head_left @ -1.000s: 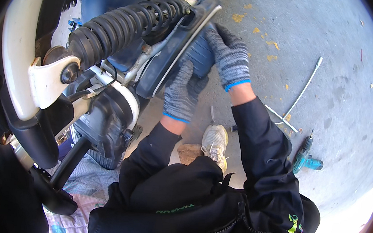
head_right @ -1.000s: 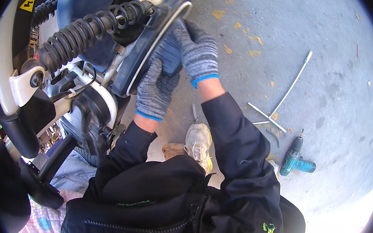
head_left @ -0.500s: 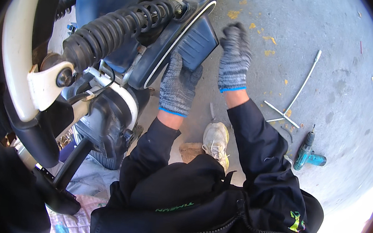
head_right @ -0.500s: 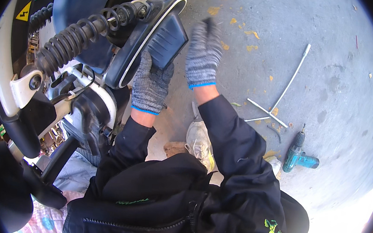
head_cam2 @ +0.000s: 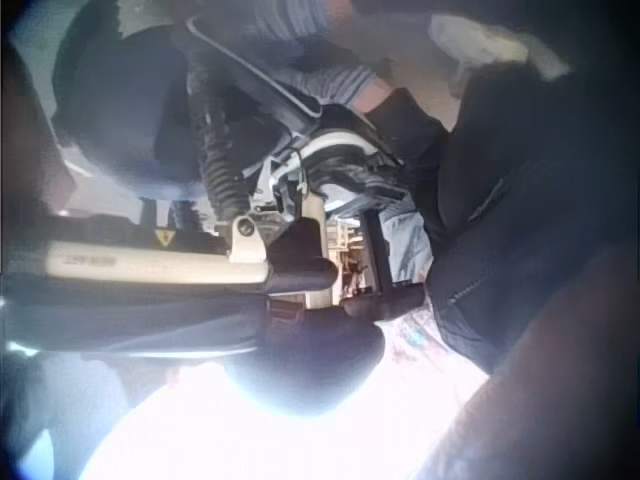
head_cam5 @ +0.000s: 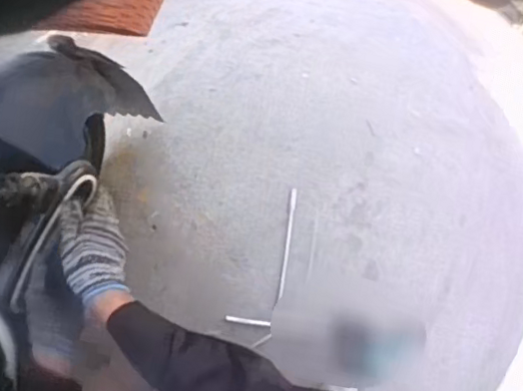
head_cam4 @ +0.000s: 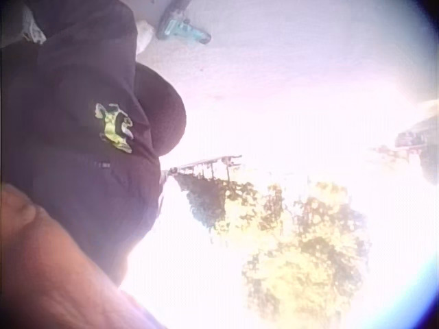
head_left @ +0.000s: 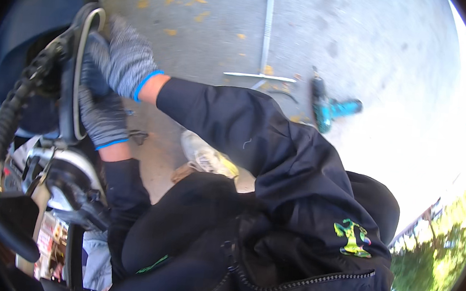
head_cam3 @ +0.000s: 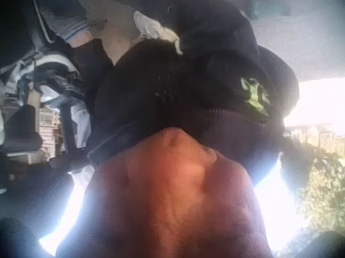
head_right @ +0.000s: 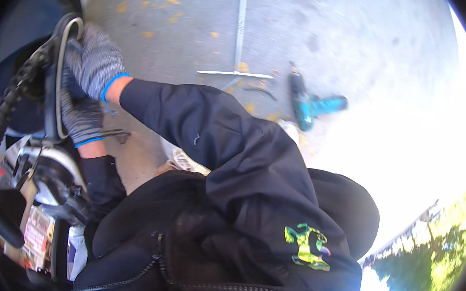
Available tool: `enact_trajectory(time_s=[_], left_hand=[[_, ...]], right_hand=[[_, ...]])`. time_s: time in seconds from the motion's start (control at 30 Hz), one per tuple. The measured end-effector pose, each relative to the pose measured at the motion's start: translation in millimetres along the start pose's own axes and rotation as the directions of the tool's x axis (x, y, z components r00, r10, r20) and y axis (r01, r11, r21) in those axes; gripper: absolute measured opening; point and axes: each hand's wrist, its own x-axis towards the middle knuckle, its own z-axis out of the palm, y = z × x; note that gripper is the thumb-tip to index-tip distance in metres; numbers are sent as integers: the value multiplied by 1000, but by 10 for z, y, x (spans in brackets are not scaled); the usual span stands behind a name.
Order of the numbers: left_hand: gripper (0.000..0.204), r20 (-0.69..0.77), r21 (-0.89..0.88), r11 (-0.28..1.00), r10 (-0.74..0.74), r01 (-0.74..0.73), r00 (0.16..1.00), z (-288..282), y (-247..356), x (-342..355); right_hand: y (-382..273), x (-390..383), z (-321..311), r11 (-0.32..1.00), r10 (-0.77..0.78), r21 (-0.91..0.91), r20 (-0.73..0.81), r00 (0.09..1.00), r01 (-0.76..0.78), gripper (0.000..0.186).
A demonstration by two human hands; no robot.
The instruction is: The person uses a cordless drill and a screwdriver to remove and install a plastic cover on the front of a scooter. They remove screws, detach the cover, reposition it, and then reattach it by driving screws back in.
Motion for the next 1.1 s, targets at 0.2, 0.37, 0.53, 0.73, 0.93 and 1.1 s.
enact_trajectory(time_s=[0.2,0.37,0.53,0.73,0.93,1.1], left_hand=[[65,49,7,999,31,-32,998,-110,-219,56],[67,70,415,910,-36,3,997,-366,-753,-264],[47,621,783,369,-407,-501,670,-284,-1662,-823],[50,650,506,-160,-576,-848,496,-298,-1897,-964],[44,679,372,-211,-603,-904,420,51,-1663,-1071],[40,576,72,-126,-805,-989,145,1087,-2134,-1340]], right_hand=[[814,-548,-2584,760,-62,-486,607,793,432,53],[1060,-1025,-4568,375,207,-839,490,847,394,62],[1384,-1874,-4903,248,398,-906,418,817,343,61],[1342,-1781,-5041,272,403,-883,465,788,382,58],[38,-1760,-5882,723,445,-661,222,868,-201,58],[-811,-2278,-6806,850,525,-42,126,842,-524,61]])
